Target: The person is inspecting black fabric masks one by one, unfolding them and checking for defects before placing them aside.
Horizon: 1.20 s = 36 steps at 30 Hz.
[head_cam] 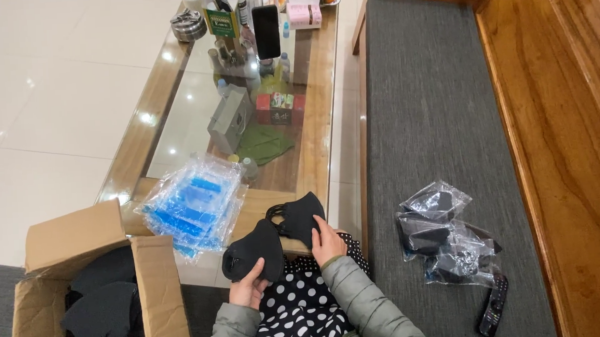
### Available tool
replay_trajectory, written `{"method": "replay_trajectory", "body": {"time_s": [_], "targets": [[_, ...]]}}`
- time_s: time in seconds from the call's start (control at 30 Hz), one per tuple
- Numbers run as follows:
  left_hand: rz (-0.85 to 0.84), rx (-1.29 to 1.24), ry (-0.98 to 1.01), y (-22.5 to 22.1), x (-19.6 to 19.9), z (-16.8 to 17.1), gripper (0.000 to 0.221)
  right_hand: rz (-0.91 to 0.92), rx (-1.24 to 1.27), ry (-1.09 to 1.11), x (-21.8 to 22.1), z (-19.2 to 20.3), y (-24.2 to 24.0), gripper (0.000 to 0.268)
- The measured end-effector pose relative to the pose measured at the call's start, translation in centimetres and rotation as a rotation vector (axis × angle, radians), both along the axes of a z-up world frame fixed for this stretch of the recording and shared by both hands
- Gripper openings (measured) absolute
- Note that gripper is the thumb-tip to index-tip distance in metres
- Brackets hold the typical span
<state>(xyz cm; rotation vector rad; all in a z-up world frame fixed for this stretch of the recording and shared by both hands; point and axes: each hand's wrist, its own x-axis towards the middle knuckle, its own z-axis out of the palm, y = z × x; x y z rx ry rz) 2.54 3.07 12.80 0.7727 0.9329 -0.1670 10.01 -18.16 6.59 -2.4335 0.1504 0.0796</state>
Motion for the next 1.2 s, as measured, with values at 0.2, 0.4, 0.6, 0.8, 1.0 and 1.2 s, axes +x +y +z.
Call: {"method": "replay_trajectory", "body": {"time_s": [0.2, 0.4, 0.6, 0.8, 1.0, 1.2], "targets": [[0.016, -0.035, 0.033, -0.6, 0.2, 1.4, 0.065, -0.004, -0.02, -0.122, -0.5, -1.4, -0.4, 0.044], [0.012, -0.035, 0.04, -0.4, 0.0, -1.0, 0.062, 0.01, -0.039, -0.12, -0.5, -1.5, -0.5, 0.044], [0.026, -0.041, 0.024, -0.8, 0.2, 0.7, 0.062, -0.002, -0.046, -0.095, -0.5, -1.1, -0.4, 0.044], [0.0, -0.019, 0.035, -0.7, 0.1, -0.2, 0.062, -0.004, -0.011, -0.044, -0.4, -0.3, -0.4, 0.045], [-0.049, -0.01, 0.062, -0.8, -0.1, 1.1, 0.063, 0.014, 0.039, -0.097, 0.2, 1.9, -0.2, 0.045], [-0.15, 0.022, 0.052, -1.3, -0.2, 0.1, 0.058, 0.168, 0.302, -0.174, -0.7, 8.3, 3.3, 0.04]]}}
